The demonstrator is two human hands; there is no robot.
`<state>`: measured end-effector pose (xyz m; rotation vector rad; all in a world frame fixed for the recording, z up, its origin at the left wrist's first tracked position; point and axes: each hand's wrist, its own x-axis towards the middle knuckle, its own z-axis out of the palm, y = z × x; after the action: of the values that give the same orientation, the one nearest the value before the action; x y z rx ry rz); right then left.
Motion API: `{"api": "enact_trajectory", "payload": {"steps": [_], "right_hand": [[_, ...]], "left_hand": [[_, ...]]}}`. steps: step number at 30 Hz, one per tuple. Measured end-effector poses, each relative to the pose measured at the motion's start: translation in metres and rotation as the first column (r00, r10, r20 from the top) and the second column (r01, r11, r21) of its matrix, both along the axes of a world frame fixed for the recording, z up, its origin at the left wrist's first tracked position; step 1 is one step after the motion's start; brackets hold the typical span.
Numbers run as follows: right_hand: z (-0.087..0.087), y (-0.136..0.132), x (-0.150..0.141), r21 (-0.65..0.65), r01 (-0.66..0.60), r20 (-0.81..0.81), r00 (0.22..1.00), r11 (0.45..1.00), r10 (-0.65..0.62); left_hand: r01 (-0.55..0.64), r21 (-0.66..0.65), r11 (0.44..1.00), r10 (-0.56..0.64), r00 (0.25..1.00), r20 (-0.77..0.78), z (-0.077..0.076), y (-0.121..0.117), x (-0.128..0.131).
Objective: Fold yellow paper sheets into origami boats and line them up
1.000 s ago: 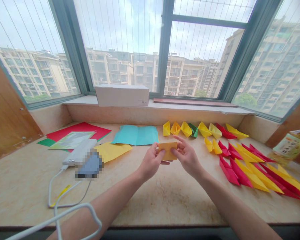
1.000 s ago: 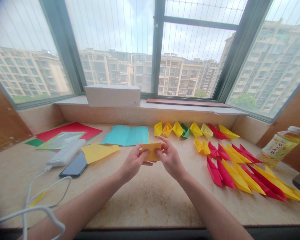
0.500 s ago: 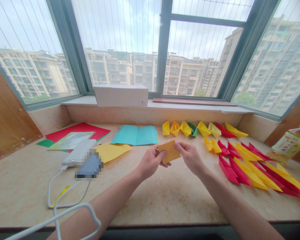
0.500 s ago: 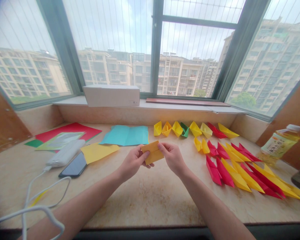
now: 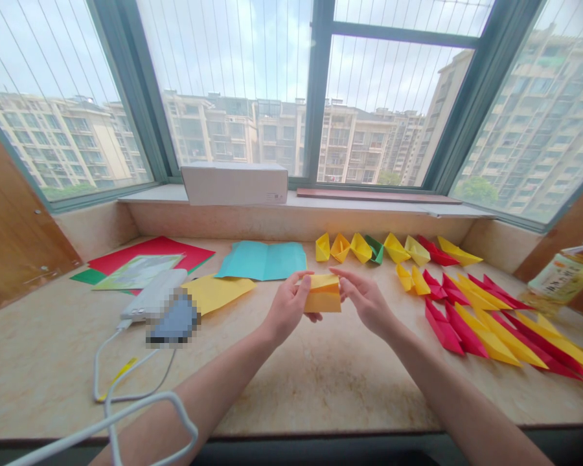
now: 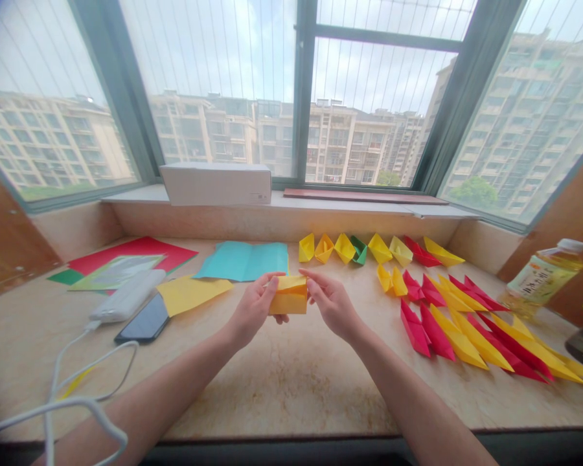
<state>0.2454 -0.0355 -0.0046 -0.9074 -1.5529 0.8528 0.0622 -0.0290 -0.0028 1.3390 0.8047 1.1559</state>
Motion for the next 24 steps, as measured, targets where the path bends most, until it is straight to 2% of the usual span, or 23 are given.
{"api": "enact_trajectory", "payload": {"steps": [5,11,16,21,24], "right_hand": [[-0.006,0.003,-0.001,-0.049,-0.017,0.042,0.999,0.999,0.019],[-0.011,0.009,0.0,-0.099,0.033,-0.075,0.996,0.995,-0.04],[-0.01,0.009,0.001,-0.114,0.086,-0.083,0.992,0.99,-0.096],[-0.013,0.008,-0.002,-0.121,0.071,-0.061,0.995,0.99,-0.079],[-0.012,0.006,-0.004,-0.118,0.073,-0.078,0.994,0.99,-0.083]], "left_hand": [[-0.022,0.012,1.0,0.023,0.999,-0.028,-0.001,-0.001,-0.002],[0.095,0.061,0.994,-0.089,0.992,-0.089,-0.002,-0.004,-0.001],[0.042,0.161,0.986,-0.022,0.993,-0.119,-0.01,0.0,0.001],[0.021,0.159,0.987,0.006,0.985,-0.172,-0.01,0.002,-0.001],[-0.003,0.166,0.986,0.028,0.989,-0.148,-0.008,0.002,-0.002]]}}
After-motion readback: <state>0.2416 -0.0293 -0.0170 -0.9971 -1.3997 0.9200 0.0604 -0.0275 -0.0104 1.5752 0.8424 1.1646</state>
